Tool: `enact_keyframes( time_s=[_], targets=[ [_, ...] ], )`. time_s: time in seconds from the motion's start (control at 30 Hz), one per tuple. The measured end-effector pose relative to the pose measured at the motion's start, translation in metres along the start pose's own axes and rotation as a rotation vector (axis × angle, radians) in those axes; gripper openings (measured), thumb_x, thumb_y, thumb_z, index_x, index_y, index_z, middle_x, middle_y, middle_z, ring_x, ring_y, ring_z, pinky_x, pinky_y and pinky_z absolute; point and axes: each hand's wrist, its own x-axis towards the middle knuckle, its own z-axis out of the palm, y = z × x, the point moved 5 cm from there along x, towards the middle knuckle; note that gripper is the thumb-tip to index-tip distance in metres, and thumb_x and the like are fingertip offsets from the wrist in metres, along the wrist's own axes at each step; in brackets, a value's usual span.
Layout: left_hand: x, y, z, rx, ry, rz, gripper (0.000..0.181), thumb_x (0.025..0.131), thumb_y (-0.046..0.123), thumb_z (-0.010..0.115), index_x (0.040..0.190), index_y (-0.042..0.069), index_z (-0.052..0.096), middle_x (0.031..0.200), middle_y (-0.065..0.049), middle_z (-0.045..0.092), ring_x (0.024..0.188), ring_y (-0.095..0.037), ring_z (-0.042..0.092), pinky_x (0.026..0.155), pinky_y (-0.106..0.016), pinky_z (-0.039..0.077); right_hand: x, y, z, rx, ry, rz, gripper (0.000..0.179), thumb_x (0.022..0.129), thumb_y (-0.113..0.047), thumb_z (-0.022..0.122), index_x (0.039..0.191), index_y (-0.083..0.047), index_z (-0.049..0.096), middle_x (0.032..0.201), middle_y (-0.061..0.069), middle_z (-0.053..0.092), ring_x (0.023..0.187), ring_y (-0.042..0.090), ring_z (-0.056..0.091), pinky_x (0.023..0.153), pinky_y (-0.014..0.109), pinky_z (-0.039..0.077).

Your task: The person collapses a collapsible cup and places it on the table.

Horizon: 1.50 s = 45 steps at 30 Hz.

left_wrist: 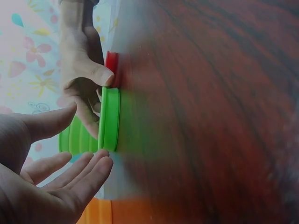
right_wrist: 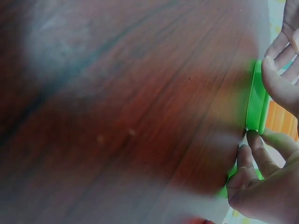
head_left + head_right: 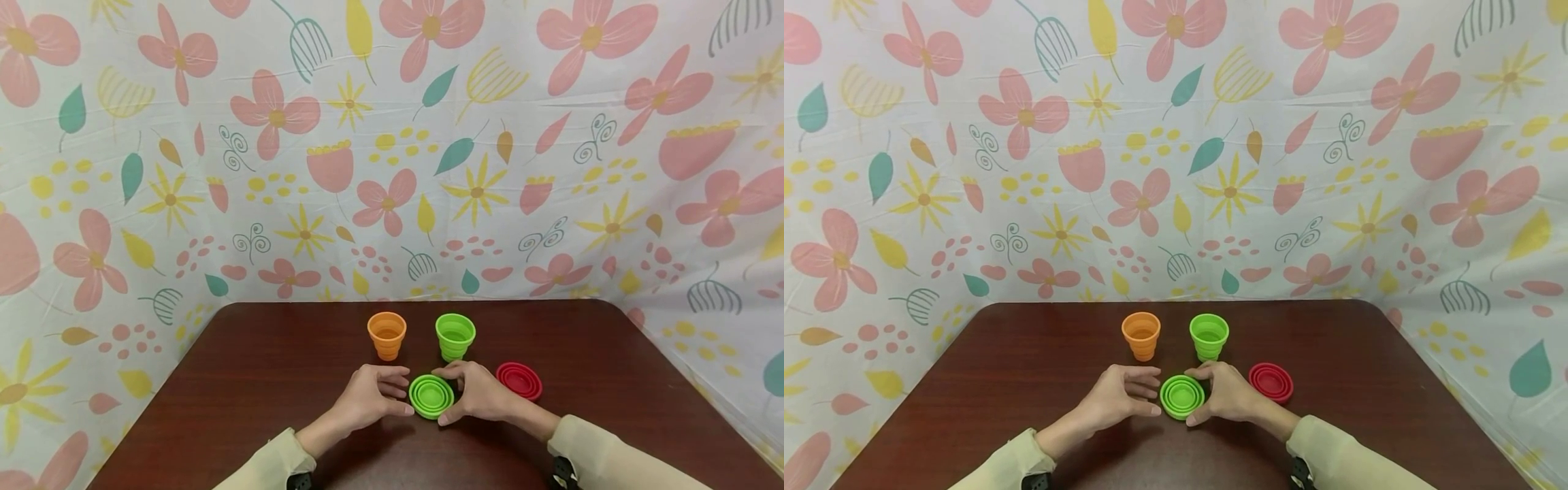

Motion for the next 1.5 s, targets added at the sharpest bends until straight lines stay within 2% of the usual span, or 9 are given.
enact_keyframes(
  time_s=[0.4, 0.67, 0.87, 1.03, 1.23, 1.37, 1.5],
  targets=[
    [-0.002, -0.001, 0.001, -0.018, 0.002, -0.014, 0.060, 0.079, -0.002, 0.091, 0.135, -0.004, 0.068, 0.114, -0.015, 0.074, 0.100, -0.030, 0.075, 0.079, -0.033, 0.064, -0.003, 0.003, -0.002, 0.041, -0.023, -0.025, 0.080, 0.071, -0.029, 0.100, 0.135, 0.006, 0.067, 0.121, 0.009, 0.067, 0.083, 0.024, 0.051, 0.068, 0.025, 0.042],
    [-0.002, -0.001, 0.001, -0.023, 0.004, -0.009, 0.061, 0.079, -0.002, 0.091, 0.135, -0.004, 0.068, 0.115, -0.016, 0.074, 0.101, -0.031, 0.075, 0.079, -0.033, 0.064, -0.004, 0.002, -0.004, 0.092, -0.043, 0.002, 0.075, 0.073, -0.024, 0.099, 0.135, 0.005, 0.068, 0.123, 0.009, 0.068, 0.090, 0.026, 0.050, 0.072, 0.026, 0.041],
    [-0.002, -0.002, 0.001, -0.039, 0.005, -0.014, 0.061, 0.079, -0.002, 0.090, 0.136, -0.004, 0.068, 0.116, -0.016, 0.074, 0.102, -0.031, 0.074, 0.080, -0.035, 0.064, -0.005, 0.001, -0.005, 0.115, -0.044, 0.008, 0.072, 0.073, -0.020, 0.098, 0.135, 0.004, 0.069, 0.121, 0.009, 0.069, 0.088, 0.026, 0.050, 0.070, 0.026, 0.041],
    [-0.003, -0.002, 0.000, -0.047, 0.010, -0.015, 0.060, 0.080, -0.001, 0.090, 0.136, -0.003, 0.068, 0.117, -0.016, 0.074, 0.102, -0.031, 0.074, 0.080, -0.035, 0.064, -0.007, -0.001, -0.008, 0.091, 0.000, 0.005, 0.072, 0.073, -0.022, 0.098, 0.133, 0.005, 0.069, 0.125, 0.014, 0.069, 0.086, 0.026, 0.052, 0.069, 0.026, 0.044],
    [-0.008, 0.004, 0.001, -0.068, 0.001, -0.010, 0.055, 0.081, -0.001, 0.089, 0.132, -0.003, 0.070, 0.113, -0.016, 0.075, 0.101, -0.031, 0.074, 0.079, -0.033, 0.063, -0.014, -0.010, -0.014, 0.030, 0.101, 0.021, 0.062, 0.073, -0.027, 0.098, 0.125, -0.002, 0.076, 0.127, 0.014, 0.068, 0.088, 0.026, 0.058, 0.071, 0.027, 0.051],
    [-0.011, 0.009, 0.002, -0.061, 0.005, 0.004, 0.043, 0.083, 0.002, 0.089, 0.123, -0.001, 0.074, 0.108, -0.014, 0.076, 0.096, -0.025, 0.074, 0.077, -0.029, 0.062, -0.022, -0.023, -0.012, 0.058, 0.131, 0.018, 0.052, 0.076, -0.027, 0.097, 0.120, -0.006, 0.079, 0.116, 0.009, 0.072, 0.087, 0.027, 0.060, 0.071, 0.028, 0.052],
    [-0.014, 0.012, 0.004, -0.018, 0.026, 0.033, 0.027, 0.086, 0.006, 0.087, 0.111, 0.003, 0.077, 0.101, -0.007, 0.077, 0.090, -0.017, 0.073, 0.077, -0.027, 0.059, -0.029, -0.038, -0.008, 0.123, 0.143, -0.019, 0.043, 0.079, -0.021, 0.095, 0.116, -0.005, 0.079, 0.108, 0.011, 0.075, 0.084, 0.027, 0.065, 0.069, 0.027, 0.055]
  ],
)
